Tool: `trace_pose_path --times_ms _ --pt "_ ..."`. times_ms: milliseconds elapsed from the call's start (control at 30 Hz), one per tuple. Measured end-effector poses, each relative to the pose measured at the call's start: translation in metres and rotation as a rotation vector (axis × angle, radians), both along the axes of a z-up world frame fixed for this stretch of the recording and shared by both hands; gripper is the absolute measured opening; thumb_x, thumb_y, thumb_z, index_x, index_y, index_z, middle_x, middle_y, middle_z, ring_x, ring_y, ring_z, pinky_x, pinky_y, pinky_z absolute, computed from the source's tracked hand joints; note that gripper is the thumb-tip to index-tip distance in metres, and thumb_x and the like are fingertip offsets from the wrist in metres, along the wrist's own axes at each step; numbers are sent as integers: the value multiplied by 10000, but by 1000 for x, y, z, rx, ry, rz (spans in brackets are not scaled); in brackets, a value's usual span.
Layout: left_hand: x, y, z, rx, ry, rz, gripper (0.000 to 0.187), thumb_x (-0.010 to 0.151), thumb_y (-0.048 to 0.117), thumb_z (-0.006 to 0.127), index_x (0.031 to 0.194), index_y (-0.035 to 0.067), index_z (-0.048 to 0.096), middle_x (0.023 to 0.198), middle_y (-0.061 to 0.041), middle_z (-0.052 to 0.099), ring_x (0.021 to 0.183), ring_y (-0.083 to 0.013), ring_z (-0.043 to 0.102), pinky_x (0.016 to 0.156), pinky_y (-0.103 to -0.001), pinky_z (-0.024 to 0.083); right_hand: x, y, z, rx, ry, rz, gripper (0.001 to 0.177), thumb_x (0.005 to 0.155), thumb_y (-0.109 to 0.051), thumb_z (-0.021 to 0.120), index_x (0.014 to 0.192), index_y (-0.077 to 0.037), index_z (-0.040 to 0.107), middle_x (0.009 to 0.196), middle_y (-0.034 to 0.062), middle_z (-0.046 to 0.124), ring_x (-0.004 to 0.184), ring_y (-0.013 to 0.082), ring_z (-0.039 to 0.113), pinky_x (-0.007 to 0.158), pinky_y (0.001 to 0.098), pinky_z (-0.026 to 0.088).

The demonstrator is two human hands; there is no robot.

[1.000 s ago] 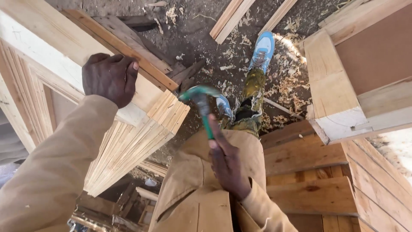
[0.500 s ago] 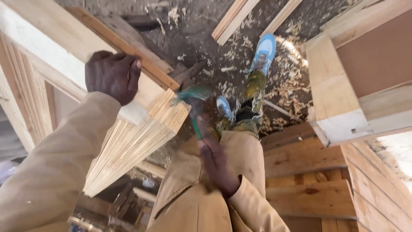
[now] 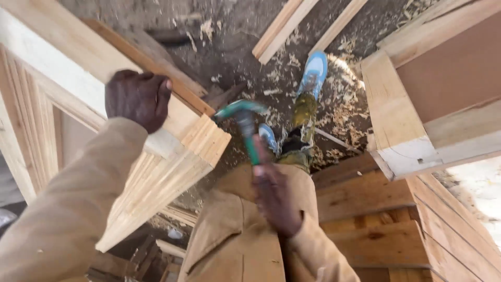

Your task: Sawing small wooden pieces, measuring them with a square and pencil, and hammering nails into a wooden frame.

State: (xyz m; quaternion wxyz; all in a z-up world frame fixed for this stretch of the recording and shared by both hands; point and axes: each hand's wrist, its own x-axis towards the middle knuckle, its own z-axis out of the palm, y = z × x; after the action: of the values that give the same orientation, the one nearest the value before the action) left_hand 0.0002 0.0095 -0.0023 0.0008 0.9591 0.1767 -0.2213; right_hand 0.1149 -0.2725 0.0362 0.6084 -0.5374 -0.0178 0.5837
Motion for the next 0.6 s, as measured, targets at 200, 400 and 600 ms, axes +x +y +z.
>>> trace_pose_path --times_ms 200,400,600 --pt "-6 -5 -1 8 -3 37 305 954 307 382 862 207 655 755 -18 672 830 -196 683 846 -320 448 -17 15 11 -22 48 -283 372 917 -146 385 1271 -63 467 439 49 488 297 78 423 286 161 352" --pt "14 -1 4 9 -38 26 295 923 329 427 729 197 608 606 -49 600 622 -232 658 684 -345 484 -43 -20 -14 -117 -168 8 494 900 -126 322 1389 -62 323 540 92 486 493 140 476 445 276 403" --pt "17 -7 14 68 173 41 423 976 324 312 769 181 652 697 -66 654 550 -291 601 557 -397 409 -5 -1 36 3 -380 196 445 967 -177 336 1401 -84 299 640 -56 388 511 51 226 462 239 213"
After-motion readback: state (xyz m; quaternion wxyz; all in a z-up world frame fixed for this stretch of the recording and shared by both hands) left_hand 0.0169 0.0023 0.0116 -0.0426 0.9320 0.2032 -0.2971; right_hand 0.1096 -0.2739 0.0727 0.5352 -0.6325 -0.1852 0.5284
